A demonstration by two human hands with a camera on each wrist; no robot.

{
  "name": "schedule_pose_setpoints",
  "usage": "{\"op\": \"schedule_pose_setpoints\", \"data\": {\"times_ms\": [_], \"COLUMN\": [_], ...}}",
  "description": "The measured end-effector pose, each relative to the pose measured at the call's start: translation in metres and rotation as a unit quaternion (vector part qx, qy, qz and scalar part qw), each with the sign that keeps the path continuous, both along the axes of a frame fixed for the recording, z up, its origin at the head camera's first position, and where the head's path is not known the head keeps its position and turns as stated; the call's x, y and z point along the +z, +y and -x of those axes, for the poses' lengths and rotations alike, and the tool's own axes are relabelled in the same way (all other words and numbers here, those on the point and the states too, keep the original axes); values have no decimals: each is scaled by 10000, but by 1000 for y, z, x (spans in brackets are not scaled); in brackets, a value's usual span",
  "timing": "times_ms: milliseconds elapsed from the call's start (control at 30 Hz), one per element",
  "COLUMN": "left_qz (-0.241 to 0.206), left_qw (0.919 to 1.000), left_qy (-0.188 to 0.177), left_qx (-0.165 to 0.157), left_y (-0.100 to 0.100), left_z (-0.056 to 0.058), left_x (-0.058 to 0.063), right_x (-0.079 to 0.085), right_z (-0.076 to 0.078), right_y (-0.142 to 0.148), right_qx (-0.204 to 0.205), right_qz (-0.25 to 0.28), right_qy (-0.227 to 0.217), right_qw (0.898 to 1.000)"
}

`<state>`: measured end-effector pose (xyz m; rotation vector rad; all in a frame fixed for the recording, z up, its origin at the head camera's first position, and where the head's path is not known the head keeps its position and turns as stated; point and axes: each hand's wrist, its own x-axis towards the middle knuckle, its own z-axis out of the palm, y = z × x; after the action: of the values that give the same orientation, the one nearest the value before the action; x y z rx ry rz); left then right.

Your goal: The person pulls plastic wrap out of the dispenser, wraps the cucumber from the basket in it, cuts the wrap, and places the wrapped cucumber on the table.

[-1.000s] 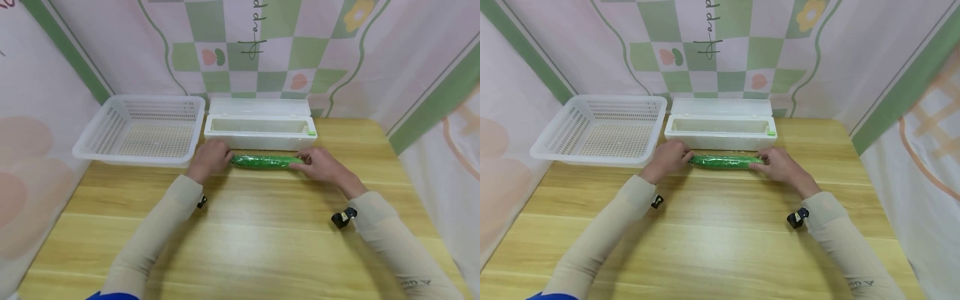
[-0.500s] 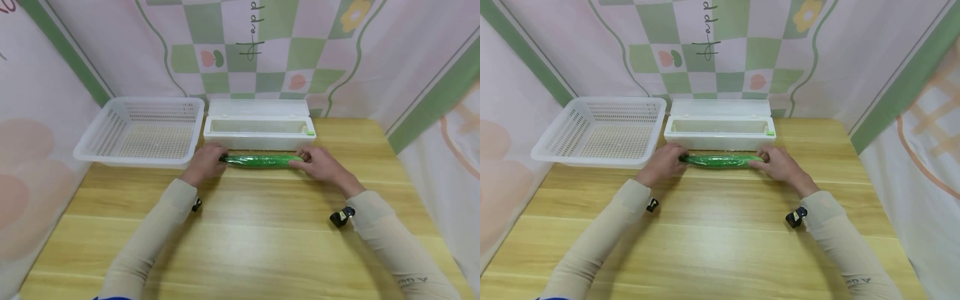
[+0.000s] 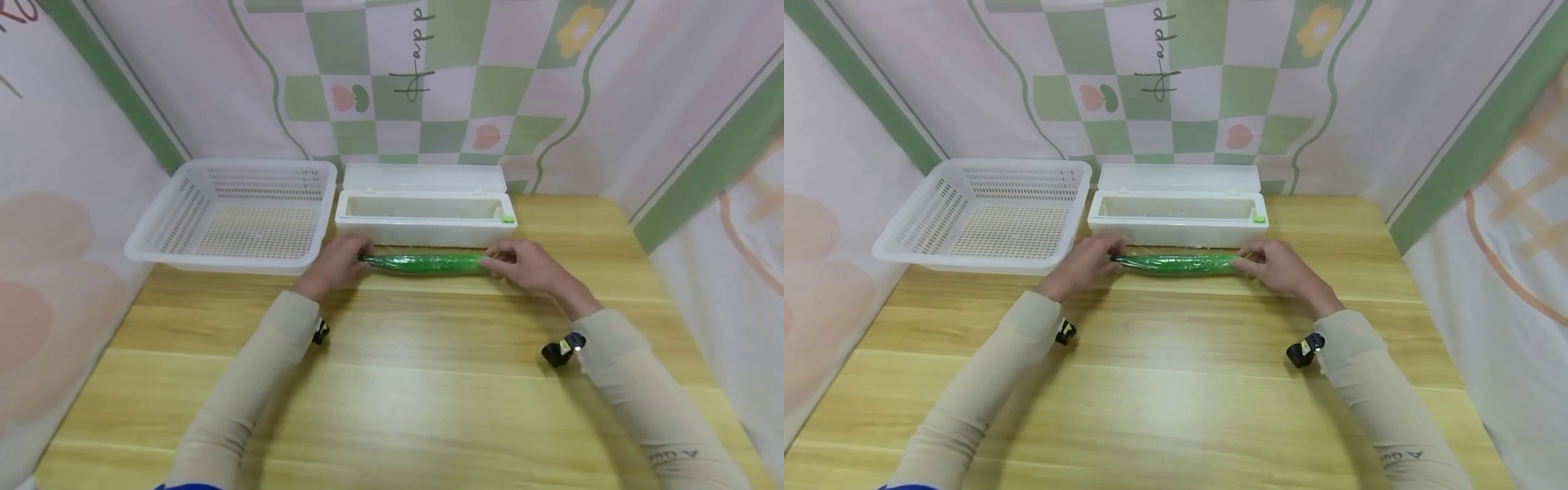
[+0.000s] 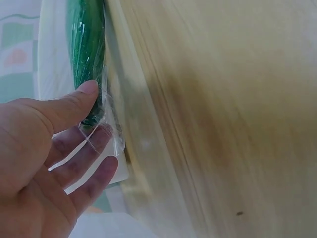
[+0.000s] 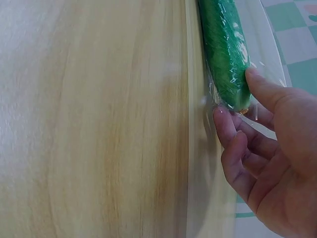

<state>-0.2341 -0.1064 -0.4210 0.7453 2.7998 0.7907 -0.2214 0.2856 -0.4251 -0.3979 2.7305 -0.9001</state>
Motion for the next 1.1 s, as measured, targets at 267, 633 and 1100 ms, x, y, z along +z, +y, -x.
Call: {"op": "schedule_pose_setpoints", "data": {"times_ms": [267,633,1100], "left_qz": [-183,-388,-1372], "left_qw": [9995,9964,9796], "left_qy": [-228,-335,-823], "left_qx": [128,681,1218], "left_y": [-1,0,-1], "left_z": [2,2,3], "left_x": [0,-3,-9], "right_x": [2,0,1], "right_z": [-1,-1,0], "right_y": [-1,-2,-4], "right_qx": [-79,-347,-851], "right_qz": [6,-9,509], "right_qy": [111,93,-469], "right_qw": [9999,9994,9940]}}
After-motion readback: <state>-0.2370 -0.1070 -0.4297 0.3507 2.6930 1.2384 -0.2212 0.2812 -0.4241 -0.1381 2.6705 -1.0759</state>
